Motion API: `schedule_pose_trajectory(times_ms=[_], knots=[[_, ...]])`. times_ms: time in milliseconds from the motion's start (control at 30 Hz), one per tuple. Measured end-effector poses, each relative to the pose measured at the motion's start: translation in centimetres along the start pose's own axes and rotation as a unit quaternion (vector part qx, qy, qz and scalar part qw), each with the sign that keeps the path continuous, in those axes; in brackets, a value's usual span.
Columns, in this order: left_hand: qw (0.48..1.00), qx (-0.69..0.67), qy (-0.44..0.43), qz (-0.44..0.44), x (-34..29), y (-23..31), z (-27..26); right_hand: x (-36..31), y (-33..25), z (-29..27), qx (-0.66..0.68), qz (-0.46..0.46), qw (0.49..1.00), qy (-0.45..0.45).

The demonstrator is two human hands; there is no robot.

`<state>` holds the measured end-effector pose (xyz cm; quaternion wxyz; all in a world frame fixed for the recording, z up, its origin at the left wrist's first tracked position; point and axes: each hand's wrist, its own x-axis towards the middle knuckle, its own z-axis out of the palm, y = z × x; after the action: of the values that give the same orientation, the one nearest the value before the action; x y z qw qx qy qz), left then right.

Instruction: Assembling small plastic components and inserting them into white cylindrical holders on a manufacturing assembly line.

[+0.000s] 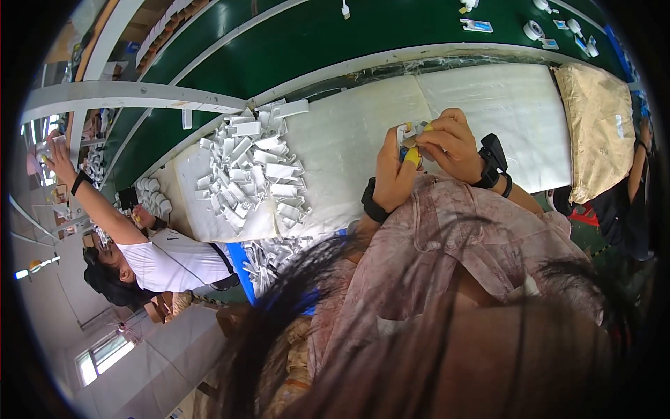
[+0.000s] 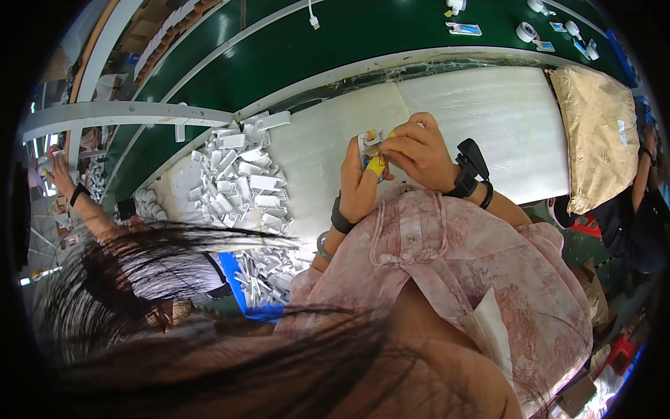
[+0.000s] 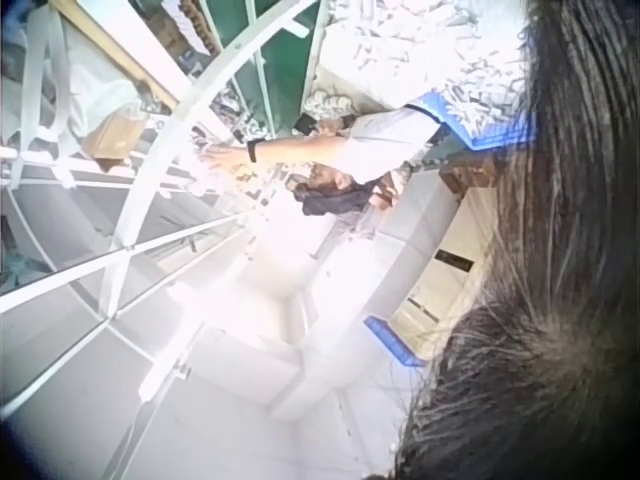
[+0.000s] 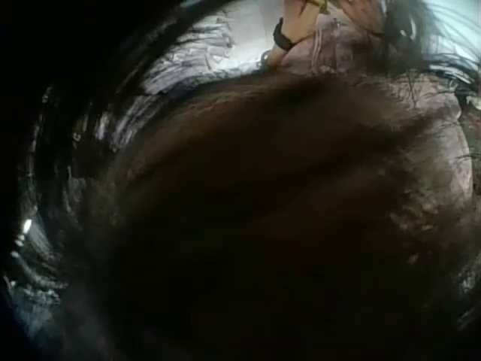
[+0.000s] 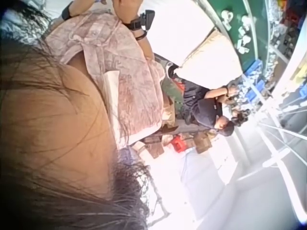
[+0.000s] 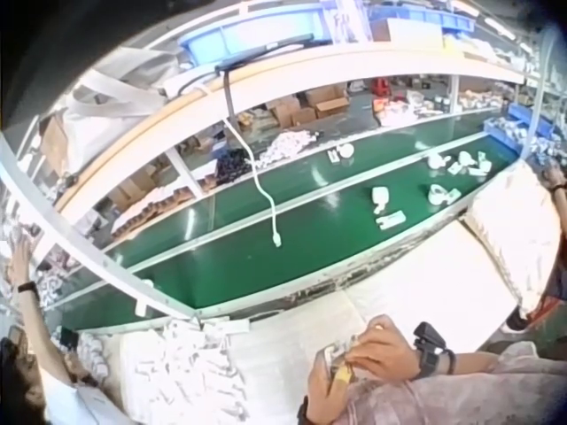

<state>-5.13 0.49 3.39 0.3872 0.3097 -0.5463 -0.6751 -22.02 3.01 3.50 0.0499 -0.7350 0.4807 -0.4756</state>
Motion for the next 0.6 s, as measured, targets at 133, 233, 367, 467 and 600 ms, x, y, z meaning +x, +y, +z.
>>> schedule_pose_trajectory(times_ms=[133,233,367,467,600], knots=[[0.999,-0.031,0.013,-0.010,-0.1,-0.2,0.0,0.3,-0.2,-0.1,0.002,0.002,1.000,-0.004],[1.000,-0.015,-0.001,-0.024,-0.2,0.1,-0.5,0.7,-0.3,-0.2,0.016,-0.001,1.000,-0.019],[0.999,-0.015,-0.020,-0.031,-0.2,0.3,-0.7,0.8,-0.3,-0.6,0.029,0.006,0.999,-0.036],[1.000,-0.008,-0.030,-0.001,-0.3,-0.1,-0.6,0.9,-0.2,-0.6,0.037,0.013,0.998,-0.044],[0.999,0.049,-0.017,0.008,-0.4,-0.5,-0.4,0.7,0.0,-0.6,0.040,0.018,0.998,-0.049]])
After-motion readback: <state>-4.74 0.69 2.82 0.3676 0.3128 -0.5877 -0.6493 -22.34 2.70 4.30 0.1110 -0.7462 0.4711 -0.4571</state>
